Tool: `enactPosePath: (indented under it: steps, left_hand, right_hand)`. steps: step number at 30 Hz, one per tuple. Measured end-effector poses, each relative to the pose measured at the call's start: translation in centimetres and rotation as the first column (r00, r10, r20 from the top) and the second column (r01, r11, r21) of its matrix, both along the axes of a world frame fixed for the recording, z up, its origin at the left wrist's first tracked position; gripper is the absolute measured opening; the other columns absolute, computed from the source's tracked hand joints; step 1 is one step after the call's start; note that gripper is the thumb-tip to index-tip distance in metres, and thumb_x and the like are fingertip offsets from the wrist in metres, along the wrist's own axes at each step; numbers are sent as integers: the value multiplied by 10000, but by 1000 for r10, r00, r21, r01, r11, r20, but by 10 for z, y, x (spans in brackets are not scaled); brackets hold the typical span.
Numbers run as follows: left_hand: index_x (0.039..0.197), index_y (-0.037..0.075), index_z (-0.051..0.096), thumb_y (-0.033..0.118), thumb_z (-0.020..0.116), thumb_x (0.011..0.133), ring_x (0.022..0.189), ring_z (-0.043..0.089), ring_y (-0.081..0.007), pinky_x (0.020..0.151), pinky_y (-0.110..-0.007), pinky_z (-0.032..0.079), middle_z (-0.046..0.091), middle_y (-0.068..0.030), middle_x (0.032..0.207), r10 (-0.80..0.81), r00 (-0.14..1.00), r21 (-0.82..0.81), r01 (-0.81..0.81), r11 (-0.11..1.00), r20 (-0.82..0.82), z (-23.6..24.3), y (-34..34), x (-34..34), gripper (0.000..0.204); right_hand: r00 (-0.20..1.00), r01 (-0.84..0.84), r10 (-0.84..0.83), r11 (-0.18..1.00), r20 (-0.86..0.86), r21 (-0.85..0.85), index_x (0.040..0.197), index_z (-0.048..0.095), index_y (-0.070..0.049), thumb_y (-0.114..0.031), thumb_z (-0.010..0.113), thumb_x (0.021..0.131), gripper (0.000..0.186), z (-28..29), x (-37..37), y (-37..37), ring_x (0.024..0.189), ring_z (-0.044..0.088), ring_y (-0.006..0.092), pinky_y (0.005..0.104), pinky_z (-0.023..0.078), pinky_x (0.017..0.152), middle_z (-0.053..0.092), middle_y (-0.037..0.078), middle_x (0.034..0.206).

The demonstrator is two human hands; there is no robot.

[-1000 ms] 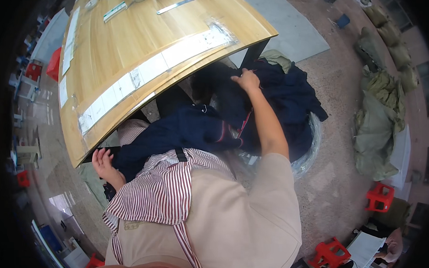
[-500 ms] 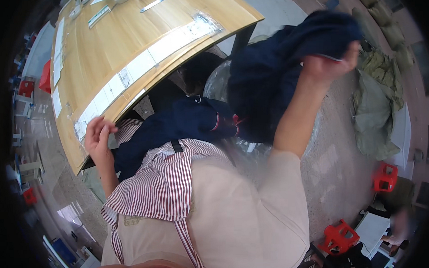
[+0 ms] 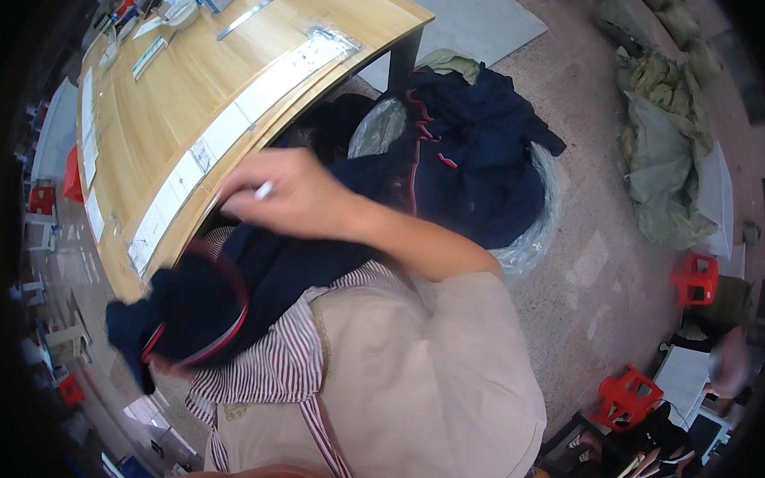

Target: The recorder uses a ruler and a white marking pen to mark measurements on navy blue shirts on a wooden table.

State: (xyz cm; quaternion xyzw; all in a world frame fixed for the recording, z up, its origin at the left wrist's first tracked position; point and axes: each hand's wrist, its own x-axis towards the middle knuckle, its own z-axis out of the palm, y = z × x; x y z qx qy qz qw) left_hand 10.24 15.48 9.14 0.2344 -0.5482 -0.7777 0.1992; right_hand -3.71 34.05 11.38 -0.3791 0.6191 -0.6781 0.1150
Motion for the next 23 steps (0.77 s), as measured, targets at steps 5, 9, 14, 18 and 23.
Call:
enactPosePath:
  steps: [5, 9, 14, 18, 23]
  left_hand:
    - [1365, -7, 461, 218, 630, 888, 1102, 611, -284, 904, -399, 525, 591, -170, 1292, 404, 872, 356, -484, 800, 277, -11, -53, 121, 554]
    - [1352, 0, 456, 154, 632, 888, 1042, 620, -270, 859, -413, 552, 590, -185, 1242, 237, 749, 300, -503, 810, 619, -195, -150, 212, 519]
    - [1383, 31, 409, 32, 635, 862, 926, 617, -220, 754, -314, 532, 595, -145, 1196, 800, 433, -473, -648, 597, 416, -187, -142, 192, 568]
    - [1340, 11, 463, -27, 561, 898, 949, 631, -205, 748, -267, 521, 620, -139, 1148, 790, 594, -586, -589, 556, 153, -94, -120, 131, 455]
    - [1283, -19, 509, -2, 524, 955, 904, 650, -205, 838, -284, 537, 647, -130, 1061, 436, 899, -469, -402, 787, -38, -54, -141, 46, 329]
  right_hand:
    - [633, 690, -774, 573, 14, 443, 1105, 683, -28, -165, 740, 790, 348, -229, -145, 81, 889, 671, 197, 321, 523, 810, 709, 117, 1012]
    - [361, 659, -867, -22, -342, 752, 1088, 667, -43, -305, 747, 787, 406, -307, -211, 140, 998, 675, 342, 439, 526, 857, 697, 201, 1052]
    - [460, 595, -798, -48, -389, 802, 949, 663, -40, -262, 713, 817, 263, -323, -229, 185, 858, 696, 320, 423, 548, 698, 706, 172, 928]
    - [725, 130, -394, 884, 566, 449, 814, 603, -81, -163, 691, 830, 122, -212, -217, 194, 444, 446, 78, 247, 314, 386, 517, 3, 582]
    - [845, 308, -241, 949, 477, -66, 935, 584, -59, -188, 690, 855, 185, -25, -161, 229, 471, 486, 79, 245, 369, 407, 541, 12, 611]
